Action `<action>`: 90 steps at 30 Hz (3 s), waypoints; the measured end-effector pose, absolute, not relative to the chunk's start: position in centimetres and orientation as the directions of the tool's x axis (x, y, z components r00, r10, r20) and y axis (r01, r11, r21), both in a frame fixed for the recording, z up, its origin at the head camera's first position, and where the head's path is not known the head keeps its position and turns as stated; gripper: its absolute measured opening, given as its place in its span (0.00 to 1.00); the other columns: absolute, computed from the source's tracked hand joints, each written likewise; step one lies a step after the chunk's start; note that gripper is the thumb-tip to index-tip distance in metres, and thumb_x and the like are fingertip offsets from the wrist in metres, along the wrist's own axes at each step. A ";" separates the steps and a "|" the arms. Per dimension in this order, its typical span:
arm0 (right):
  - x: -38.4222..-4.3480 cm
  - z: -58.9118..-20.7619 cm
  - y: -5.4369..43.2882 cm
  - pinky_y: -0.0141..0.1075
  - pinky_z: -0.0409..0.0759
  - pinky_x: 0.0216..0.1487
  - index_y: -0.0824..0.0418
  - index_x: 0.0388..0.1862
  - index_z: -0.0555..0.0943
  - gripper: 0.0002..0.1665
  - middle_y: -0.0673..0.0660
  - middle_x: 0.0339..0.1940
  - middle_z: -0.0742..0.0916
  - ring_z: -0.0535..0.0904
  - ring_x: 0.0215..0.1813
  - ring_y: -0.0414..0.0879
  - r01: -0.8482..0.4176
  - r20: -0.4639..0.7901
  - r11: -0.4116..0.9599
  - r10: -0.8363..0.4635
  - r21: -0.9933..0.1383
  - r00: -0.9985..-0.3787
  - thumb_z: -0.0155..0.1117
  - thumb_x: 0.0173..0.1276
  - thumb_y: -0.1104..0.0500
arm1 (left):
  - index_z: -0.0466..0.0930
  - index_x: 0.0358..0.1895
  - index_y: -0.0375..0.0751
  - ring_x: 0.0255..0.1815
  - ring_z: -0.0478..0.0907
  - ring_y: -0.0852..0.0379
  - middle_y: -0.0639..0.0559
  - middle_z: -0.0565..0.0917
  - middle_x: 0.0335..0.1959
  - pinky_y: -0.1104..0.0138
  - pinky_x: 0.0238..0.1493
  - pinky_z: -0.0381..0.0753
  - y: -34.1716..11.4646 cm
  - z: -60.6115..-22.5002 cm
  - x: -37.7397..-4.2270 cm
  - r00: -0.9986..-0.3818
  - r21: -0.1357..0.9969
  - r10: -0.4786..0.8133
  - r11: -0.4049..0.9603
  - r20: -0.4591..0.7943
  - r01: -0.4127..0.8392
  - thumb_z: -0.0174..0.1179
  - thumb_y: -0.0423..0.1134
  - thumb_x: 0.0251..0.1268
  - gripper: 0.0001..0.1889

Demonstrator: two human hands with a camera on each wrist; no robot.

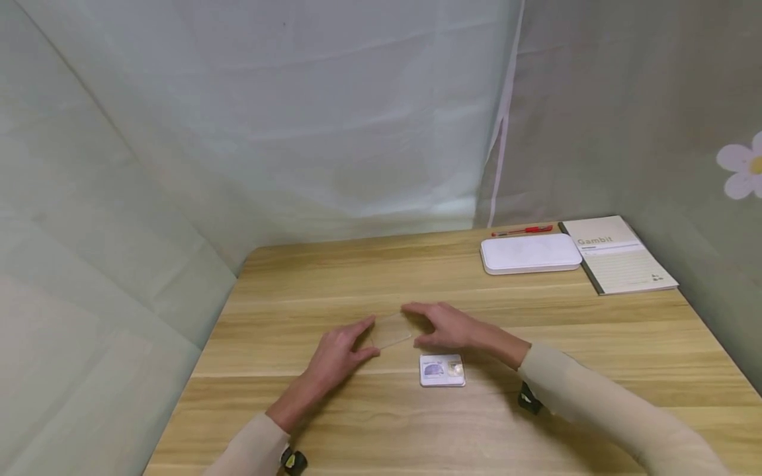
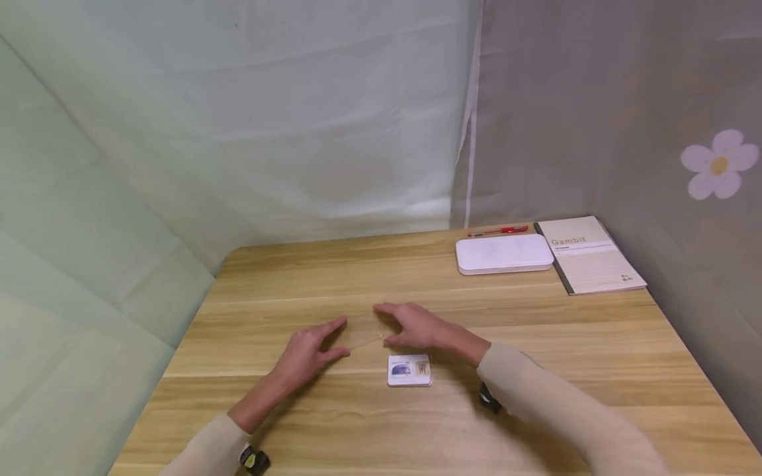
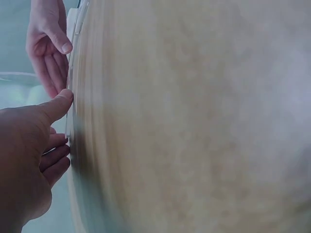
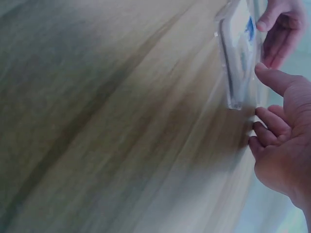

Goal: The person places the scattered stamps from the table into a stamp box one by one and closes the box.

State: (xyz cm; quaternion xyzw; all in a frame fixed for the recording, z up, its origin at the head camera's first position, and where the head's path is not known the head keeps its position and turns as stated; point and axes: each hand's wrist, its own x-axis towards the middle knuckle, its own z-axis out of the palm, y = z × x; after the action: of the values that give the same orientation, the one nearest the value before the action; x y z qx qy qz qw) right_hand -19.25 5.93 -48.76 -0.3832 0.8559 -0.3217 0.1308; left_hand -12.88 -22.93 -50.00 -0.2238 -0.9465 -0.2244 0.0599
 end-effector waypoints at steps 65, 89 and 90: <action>-15.6 -47.7 11.7 0.51 0.82 0.66 0.71 0.67 0.81 0.38 0.62 0.61 0.83 0.81 0.62 0.56 -0.684 0.203 0.539 -0.693 -0.492 -0.691 0.82 0.59 0.60 | 0.82 0.68 0.43 0.61 0.85 0.51 0.48 0.87 0.62 0.56 0.66 0.82 -17.5 -47.6 -14.5 -0.704 0.279 0.670 0.647 0.236 0.709 0.76 0.52 0.64 0.32; -11.6 -48.6 13.5 0.56 0.81 0.67 0.68 0.66 0.81 0.38 0.60 0.61 0.83 0.81 0.62 0.55 -0.593 0.154 0.558 -0.640 -0.581 -0.753 0.84 0.57 0.60 | 0.82 0.67 0.43 0.61 0.85 0.54 0.50 0.87 0.62 0.59 0.66 0.82 -16.2 -48.6 -12.4 -0.635 0.319 0.727 0.556 0.262 0.768 0.78 0.55 0.60 0.34; -11.5 -48.7 13.5 0.55 0.81 0.67 0.67 0.66 0.81 0.38 0.59 0.61 0.83 0.81 0.62 0.55 -0.592 0.154 0.559 -0.638 -0.580 -0.754 0.84 0.57 0.60 | 0.82 0.67 0.43 0.61 0.85 0.54 0.50 0.87 0.62 0.59 0.66 0.82 -16.2 -48.7 -12.4 -0.631 0.320 0.729 0.551 0.266 0.771 0.78 0.55 0.60 0.35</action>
State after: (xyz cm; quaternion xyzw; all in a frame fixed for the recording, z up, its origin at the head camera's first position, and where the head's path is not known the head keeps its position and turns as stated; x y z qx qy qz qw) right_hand -11.50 13.52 -48.69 -0.3486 0.8822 -0.3143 0.0371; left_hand -12.38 -16.19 -48.68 -0.4262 -0.8793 -0.2064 0.0510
